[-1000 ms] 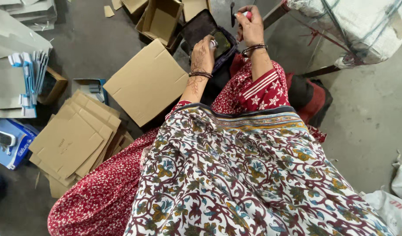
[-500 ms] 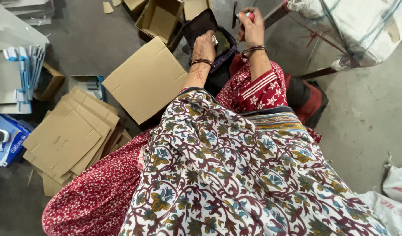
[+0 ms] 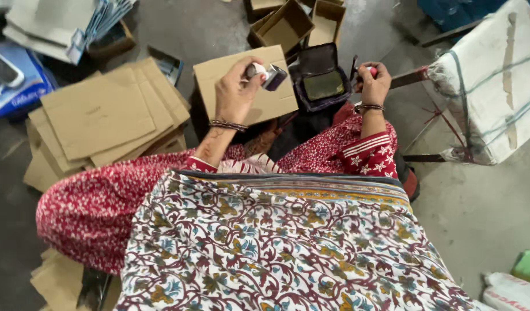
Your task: The person sits on the floor and repeatedly stamps flat cardboard pieces using a handheld ink pad and a rubber stamp. They dip the stamp into the ink pad, press it onto the cardboard, and then place the stamped piece into a nearby box.
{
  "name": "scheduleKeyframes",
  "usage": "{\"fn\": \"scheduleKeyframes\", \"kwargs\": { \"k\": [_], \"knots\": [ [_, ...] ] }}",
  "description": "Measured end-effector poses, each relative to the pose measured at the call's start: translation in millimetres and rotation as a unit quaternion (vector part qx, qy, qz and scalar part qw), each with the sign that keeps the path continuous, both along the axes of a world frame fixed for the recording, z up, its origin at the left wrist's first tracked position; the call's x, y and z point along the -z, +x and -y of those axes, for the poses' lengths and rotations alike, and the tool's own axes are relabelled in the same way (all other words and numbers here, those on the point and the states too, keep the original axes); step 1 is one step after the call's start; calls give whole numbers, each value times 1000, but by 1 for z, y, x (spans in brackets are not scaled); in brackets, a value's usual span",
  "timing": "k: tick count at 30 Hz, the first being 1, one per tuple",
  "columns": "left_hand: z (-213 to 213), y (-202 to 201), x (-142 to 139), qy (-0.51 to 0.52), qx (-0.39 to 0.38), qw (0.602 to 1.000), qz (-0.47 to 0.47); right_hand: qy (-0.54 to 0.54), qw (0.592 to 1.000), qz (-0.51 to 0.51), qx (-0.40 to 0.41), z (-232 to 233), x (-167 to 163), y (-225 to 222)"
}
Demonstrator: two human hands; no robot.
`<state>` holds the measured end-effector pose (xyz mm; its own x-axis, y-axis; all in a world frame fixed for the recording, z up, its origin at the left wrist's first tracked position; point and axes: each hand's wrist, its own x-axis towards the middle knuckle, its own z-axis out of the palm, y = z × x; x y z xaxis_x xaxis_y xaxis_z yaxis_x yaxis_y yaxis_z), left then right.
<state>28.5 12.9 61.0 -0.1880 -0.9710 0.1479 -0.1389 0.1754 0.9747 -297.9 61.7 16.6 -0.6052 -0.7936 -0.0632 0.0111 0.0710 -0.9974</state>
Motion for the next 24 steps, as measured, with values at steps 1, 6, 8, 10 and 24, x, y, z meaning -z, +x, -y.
{"fn": "scheduleKeyframes", "kwargs": {
  "k": [1,6,8,10,24],
  "knots": [
    [-4,22,6,-4,-16,1000,7,-2,999,-16,-27,-4,3,7],
    [-16,104,30,20,-83,996,28,-38,934,-314,-166,-7,2,63],
    [-17,121,40,-11,-99,995,-20,24,917,-346,-198,-5,0,97],
    [-15,129,47,-34,-116,992,-43,-1,867,-430,-251,1,-2,132],
    [-14,133,40,-71,-148,986,-13,12,762,-530,-371,31,36,211]
  ]
}}
